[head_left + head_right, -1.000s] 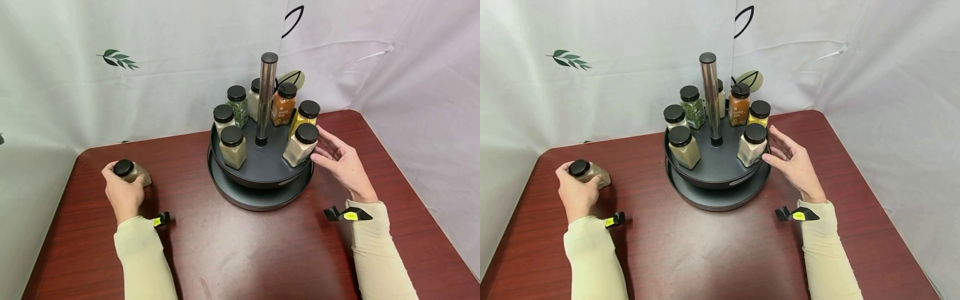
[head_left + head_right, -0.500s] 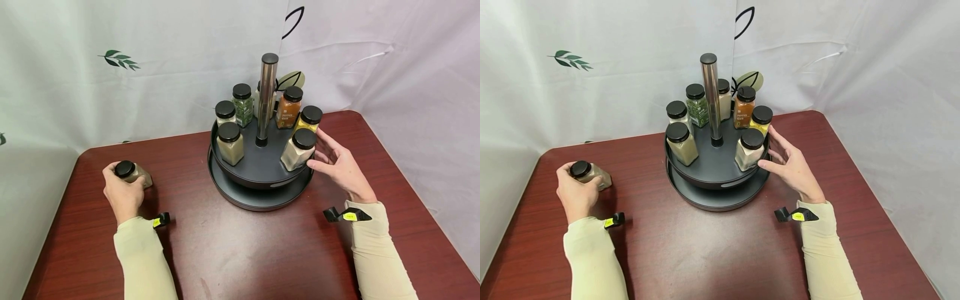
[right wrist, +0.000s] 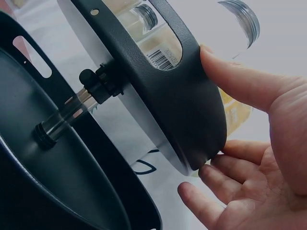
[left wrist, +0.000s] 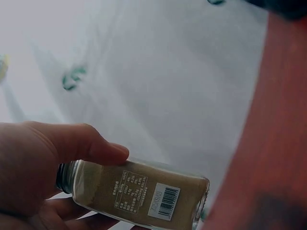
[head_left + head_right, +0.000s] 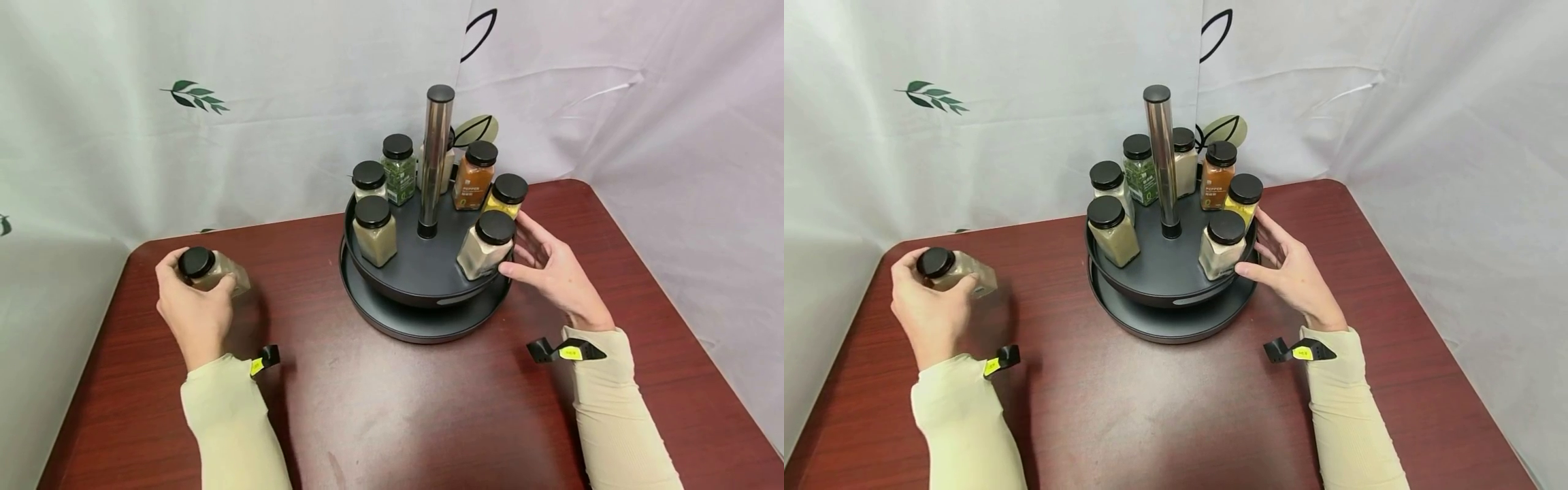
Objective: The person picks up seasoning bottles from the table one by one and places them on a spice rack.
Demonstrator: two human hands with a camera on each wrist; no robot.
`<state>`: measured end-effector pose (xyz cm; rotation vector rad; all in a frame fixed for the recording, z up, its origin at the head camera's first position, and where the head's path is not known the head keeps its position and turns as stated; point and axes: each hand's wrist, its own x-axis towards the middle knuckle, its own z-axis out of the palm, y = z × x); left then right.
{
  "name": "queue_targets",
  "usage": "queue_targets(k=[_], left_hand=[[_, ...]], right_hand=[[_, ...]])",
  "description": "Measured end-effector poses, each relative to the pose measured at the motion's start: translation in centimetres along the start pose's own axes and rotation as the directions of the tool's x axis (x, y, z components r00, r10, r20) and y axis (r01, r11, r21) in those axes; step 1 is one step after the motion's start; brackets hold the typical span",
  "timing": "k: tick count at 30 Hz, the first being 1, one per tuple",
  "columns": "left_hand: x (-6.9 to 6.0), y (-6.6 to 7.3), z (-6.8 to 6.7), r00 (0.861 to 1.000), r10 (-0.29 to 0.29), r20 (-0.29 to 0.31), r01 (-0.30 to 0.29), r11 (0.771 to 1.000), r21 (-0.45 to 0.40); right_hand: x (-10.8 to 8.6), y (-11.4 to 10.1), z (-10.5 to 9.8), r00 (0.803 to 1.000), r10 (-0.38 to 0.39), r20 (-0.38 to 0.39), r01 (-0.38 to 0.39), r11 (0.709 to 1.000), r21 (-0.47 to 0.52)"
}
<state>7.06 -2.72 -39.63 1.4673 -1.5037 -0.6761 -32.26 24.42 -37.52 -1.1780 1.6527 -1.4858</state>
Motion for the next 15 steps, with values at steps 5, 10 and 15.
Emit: queue_targets(k=[5,10,15], left_hand=[[-1.0,2.1,-0.3,0.995,0.093,-0.042,-0.096,0.992,-0.077],[-2.6,4.6,-0.7,0.987,0.159,-0.032,-0.162,0.975,-0.151],[-4.1,6.4,-1.1,0.973,0.228,-0.027,-0.229,0.953,-0.198]], right_hand=[[0.1,0.0,0.0,1.000,0.001,-0.001,-0.001,1.000,-0.013],[0.0,0.0,0.0,1.000,0.002,-0.001,-0.002,0.999,-0.032],[0.1,0.1,-0.1,1.000,-0.001,-0.001,0.001,0.999,-0.036]])
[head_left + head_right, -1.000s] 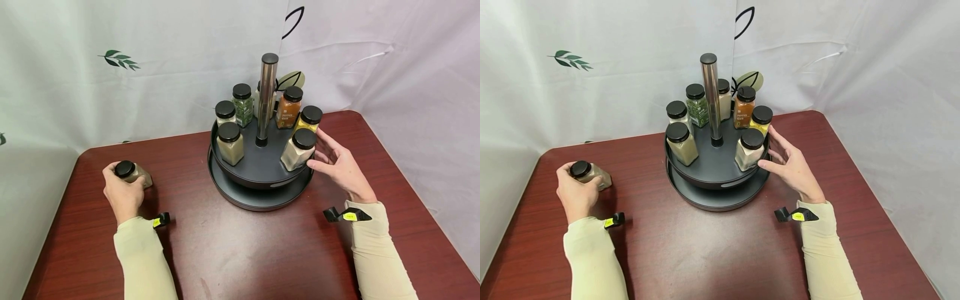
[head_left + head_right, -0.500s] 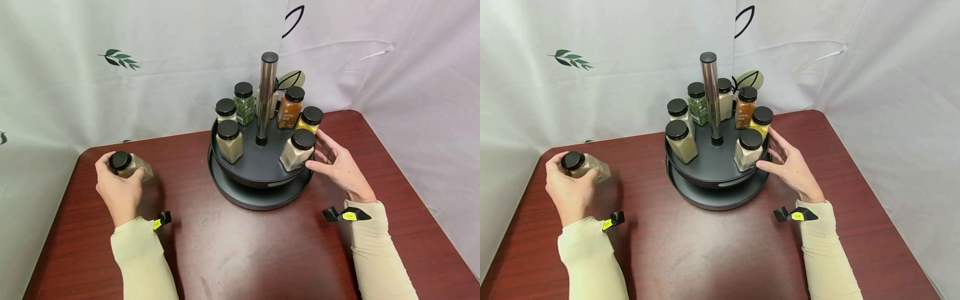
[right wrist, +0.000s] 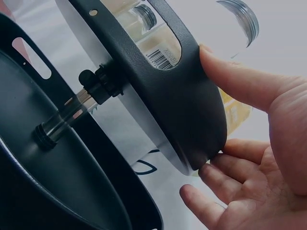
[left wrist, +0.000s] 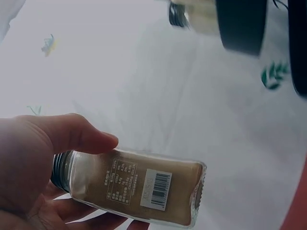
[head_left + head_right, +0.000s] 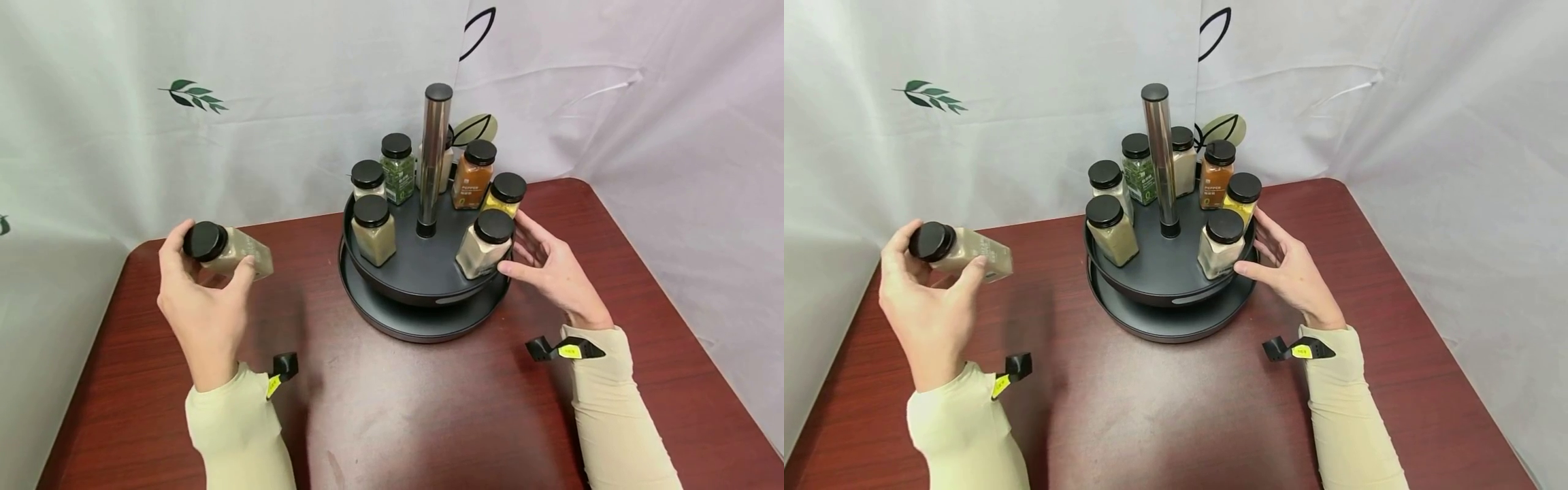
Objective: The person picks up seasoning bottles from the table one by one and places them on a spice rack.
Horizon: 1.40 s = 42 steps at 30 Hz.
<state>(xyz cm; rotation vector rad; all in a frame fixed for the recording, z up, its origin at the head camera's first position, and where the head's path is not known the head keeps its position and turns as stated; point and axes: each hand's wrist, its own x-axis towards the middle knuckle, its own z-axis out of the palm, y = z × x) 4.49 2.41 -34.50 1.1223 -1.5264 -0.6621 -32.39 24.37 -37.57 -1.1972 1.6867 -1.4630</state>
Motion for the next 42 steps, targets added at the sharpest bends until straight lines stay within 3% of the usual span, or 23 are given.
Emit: queue_targets(k=[10,15,22,35,38,42], left_hand=[[-2.4,3.9,0.7,0.991,0.127,0.038,-0.122,0.986,-0.116],[-3.4,5.2,1.4,0.970,0.216,0.109,-0.197,0.967,-0.159],[-4.0,6.3,2.2,0.948,0.264,0.177,-0.227,0.953,-0.201],[-5.6,8.3,4.8,0.865,0.415,0.281,-0.325,0.891,-0.317],[-6.0,8.6,5.5,0.847,0.433,0.307,-0.340,0.887,-0.311],[-6.5,8.9,6.3,0.835,0.436,0.337,-0.342,0.889,-0.303]], right_hand=[[0.1,-0.1,-0.1,1.000,0.001,0.004,-0.001,1.000,0.003],[0.0,-0.1,-0.1,1.000,0.007,0.003,-0.007,1.000,0.008],[0.0,-0.1,-0.1,1.000,0.010,-0.003,-0.010,1.000,0.004],[-0.1,0.1,-0.2,1.000,0.018,-0.007,-0.018,0.999,0.049],[-0.1,0.1,-0.1,1.000,0.021,-0.010,-0.020,0.999,0.047],[-0.1,0.1,-0.1,1.000,0.018,-0.010,-0.017,0.999,0.040]])
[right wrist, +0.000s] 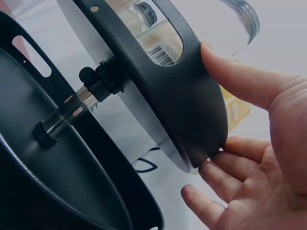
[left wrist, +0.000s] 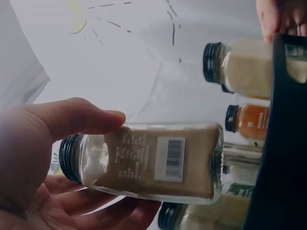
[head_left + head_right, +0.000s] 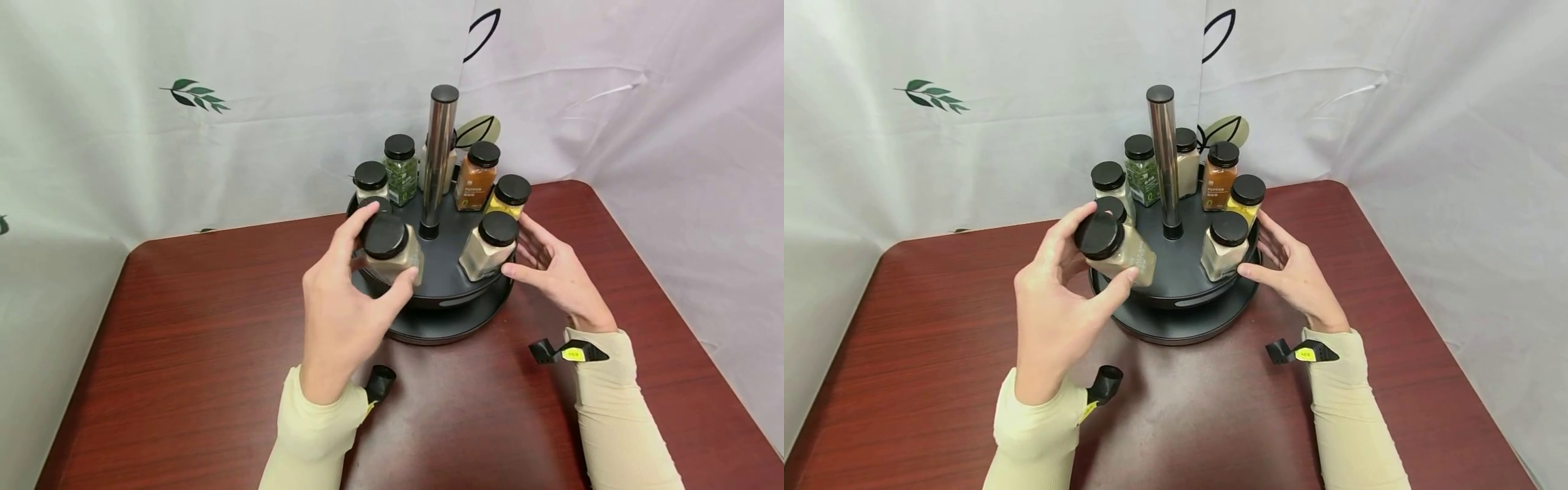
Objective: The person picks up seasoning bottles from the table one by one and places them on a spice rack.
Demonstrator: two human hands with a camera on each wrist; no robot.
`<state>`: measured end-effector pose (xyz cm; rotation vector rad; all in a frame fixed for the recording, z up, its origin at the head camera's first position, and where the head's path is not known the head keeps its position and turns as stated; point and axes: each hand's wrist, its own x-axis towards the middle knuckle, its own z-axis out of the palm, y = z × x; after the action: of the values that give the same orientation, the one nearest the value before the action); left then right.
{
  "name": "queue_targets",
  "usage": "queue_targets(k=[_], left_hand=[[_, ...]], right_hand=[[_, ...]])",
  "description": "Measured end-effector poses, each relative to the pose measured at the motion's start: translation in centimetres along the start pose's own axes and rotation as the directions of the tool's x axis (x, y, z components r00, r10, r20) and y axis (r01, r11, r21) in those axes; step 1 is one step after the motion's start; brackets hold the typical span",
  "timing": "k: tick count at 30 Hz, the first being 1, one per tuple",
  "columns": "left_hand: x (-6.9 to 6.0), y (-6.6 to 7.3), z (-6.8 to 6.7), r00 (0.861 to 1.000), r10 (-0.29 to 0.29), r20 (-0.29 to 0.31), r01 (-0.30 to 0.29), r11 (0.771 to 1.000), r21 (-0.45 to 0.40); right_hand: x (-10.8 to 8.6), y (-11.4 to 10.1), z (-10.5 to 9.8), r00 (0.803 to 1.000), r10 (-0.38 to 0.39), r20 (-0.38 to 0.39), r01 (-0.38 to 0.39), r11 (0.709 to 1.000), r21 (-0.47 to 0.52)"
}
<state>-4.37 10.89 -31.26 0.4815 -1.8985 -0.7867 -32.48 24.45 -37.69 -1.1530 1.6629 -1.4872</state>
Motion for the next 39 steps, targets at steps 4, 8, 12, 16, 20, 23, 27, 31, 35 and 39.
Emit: queue_targets(k=[4,8,12,16,20,23,27,31,35,39], left_hand=[[0.0,0.0,1.0,0.999,-0.013,0.034,0.012,0.999,0.042],[0.0,-0.2,2.1,0.997,-0.015,0.077,0.008,0.996,0.093],[0.0,-0.8,3.2,0.993,-0.025,0.115,0.011,0.992,0.125],[0.0,-1.5,4.0,0.990,-0.044,0.133,0.023,0.987,0.157],[0.0,-2.0,4.5,0.990,-0.049,0.133,0.025,0.985,0.172],[0.0,-2.2,4.6,0.990,-0.053,0.131,0.029,0.984,0.178],[0.0,-2.2,4.8,0.988,-0.071,0.140,0.045,0.983,0.179],[0.0,-2.2,4.9,0.986,-0.064,0.154,0.033,0.981,0.191],[-0.1,-2.2,5.2,0.986,-0.045,0.161,0.011,0.979,0.206],[-0.3,-2.2,5.3,0.985,-0.049,0.162,0.014,0.977,0.211]], right_hand=[[0.0,0.0,-0.1,1.000,-0.007,0.004,0.007,1.000,-0.002],[0.0,0.0,-0.2,1.000,-0.012,0.004,0.012,1.000,-0.001],[0.0,0.1,-0.2,1.000,-0.014,0.004,0.014,1.000,0.002],[-0.1,0.1,-0.1,1.000,-0.011,0.004,0.011,1.000,-0.007],[-0.1,0.0,-0.2,1.000,-0.014,0.001,0.014,1.000,0.000],[-0.1,-0.1,-0.2,1.000,-0.018,0.000,0.018,1.000,0.009],[-0.1,0.0,-0.2,1.000,-0.022,0.002,0.022,1.000,0.011],[0.0,-0.1,-0.2,1.000,-0.028,0.005,0.028,1.000,0.014],[0.1,0.0,-0.3,1.000,-0.029,0.003,0.029,0.999,0.016],[0.0,0.0,-0.4,1.000,-0.028,0.000,0.028,1.000,0.014]])
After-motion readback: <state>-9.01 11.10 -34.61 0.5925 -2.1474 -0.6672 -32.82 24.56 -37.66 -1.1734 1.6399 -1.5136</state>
